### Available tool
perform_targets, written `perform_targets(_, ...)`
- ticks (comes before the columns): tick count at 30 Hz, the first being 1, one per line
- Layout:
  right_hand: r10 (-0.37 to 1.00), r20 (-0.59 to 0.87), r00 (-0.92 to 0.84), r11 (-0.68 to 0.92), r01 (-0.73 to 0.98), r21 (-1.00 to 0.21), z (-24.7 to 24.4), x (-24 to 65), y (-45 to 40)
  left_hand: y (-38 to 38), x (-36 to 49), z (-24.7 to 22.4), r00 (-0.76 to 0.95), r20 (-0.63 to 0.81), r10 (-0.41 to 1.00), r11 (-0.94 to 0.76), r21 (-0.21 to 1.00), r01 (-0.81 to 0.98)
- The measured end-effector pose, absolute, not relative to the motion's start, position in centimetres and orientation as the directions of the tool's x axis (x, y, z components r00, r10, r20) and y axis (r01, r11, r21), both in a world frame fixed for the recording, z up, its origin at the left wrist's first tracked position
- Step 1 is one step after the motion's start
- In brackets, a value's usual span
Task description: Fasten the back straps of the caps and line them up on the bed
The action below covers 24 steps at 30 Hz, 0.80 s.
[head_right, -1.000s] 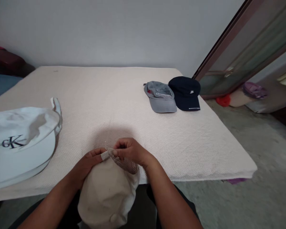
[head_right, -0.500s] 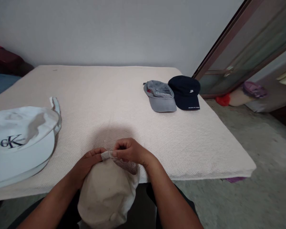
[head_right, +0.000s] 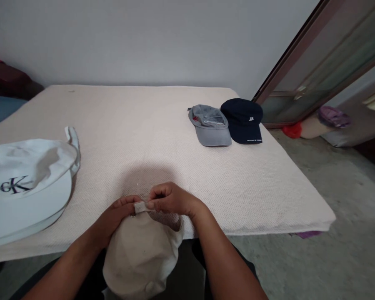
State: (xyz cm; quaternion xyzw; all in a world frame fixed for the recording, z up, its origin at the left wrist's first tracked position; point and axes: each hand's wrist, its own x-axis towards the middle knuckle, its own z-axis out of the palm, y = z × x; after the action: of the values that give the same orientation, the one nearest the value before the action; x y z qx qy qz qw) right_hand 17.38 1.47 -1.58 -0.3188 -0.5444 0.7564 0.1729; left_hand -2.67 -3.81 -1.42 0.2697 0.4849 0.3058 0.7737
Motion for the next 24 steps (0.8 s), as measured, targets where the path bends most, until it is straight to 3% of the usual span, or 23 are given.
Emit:
perform_targets(14, 0.603, -0.294, -0.742, -0.366, 0.070, -0.928, -1.5, 17.0, 1.5, -3.8, -2.4, -1.2, 0.317, -0.593, 0.740, 0.664, 0.720, -0.201)
perform_targets(24, 0.631, -0.255, -0.733, -0.440, -0.068, -0.895, -2.0, 16.2, 1.3, -3.9, -2.3, -1.5, 0.360, -0.577, 0.734, 0.669, 0.707, -0.230)
